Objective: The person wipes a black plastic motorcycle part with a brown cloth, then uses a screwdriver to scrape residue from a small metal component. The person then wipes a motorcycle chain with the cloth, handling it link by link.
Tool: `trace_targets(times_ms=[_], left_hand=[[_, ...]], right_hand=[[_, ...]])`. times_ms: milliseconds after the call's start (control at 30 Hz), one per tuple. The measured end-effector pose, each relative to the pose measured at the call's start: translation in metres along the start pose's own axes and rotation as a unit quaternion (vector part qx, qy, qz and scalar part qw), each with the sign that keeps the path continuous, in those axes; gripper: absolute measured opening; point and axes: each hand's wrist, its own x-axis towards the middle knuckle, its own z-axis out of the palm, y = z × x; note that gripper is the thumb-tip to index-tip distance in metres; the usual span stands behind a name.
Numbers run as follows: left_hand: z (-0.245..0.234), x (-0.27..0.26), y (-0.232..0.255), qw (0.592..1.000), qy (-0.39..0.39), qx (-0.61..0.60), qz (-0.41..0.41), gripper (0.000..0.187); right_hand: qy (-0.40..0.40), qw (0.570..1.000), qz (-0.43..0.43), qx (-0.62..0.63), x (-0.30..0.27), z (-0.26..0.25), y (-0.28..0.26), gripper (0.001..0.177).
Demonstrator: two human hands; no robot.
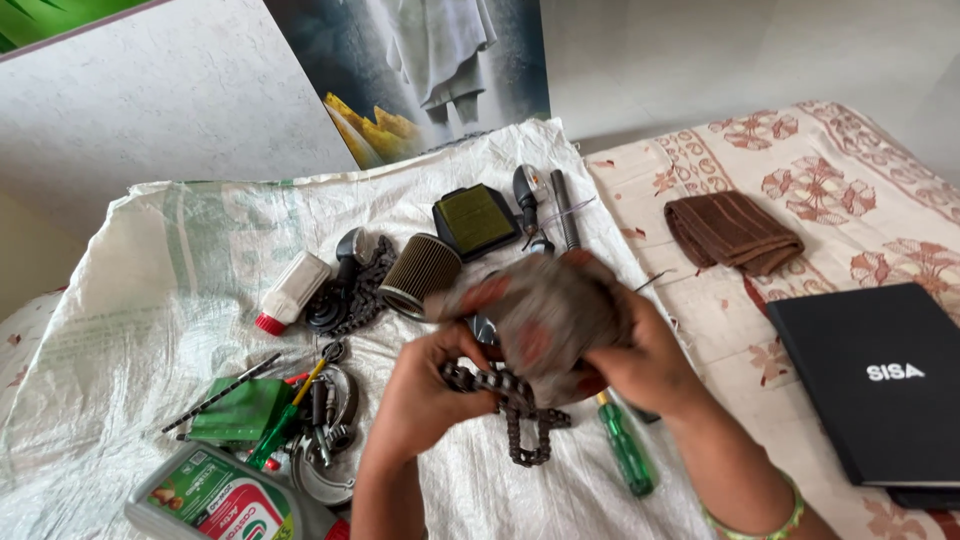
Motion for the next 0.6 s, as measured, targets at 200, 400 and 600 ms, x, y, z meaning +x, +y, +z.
trace_targets(times_ms=[200,400,600], left_hand=[[-0.01,-0.004,0.007,0.999,-0.011,0.003,0.031,0.038],[0.021,-0.002,0.01,0.984,-0.031,0.173,0.01,0.067],[0.013,-0.005,0.017,0.986,-0.018,0.165,0.011,0.05]], right_hand=[[0.054,0.997,-0.048,0.019,-0.01,0.001,0.019,0.048],[0.052,0.935,-0.05,-0.347,-0.03,0.017,0.021,0.047],[0.109,0.943,-0.196,-0.246,-0.026,0.017,0.004,0.046]])
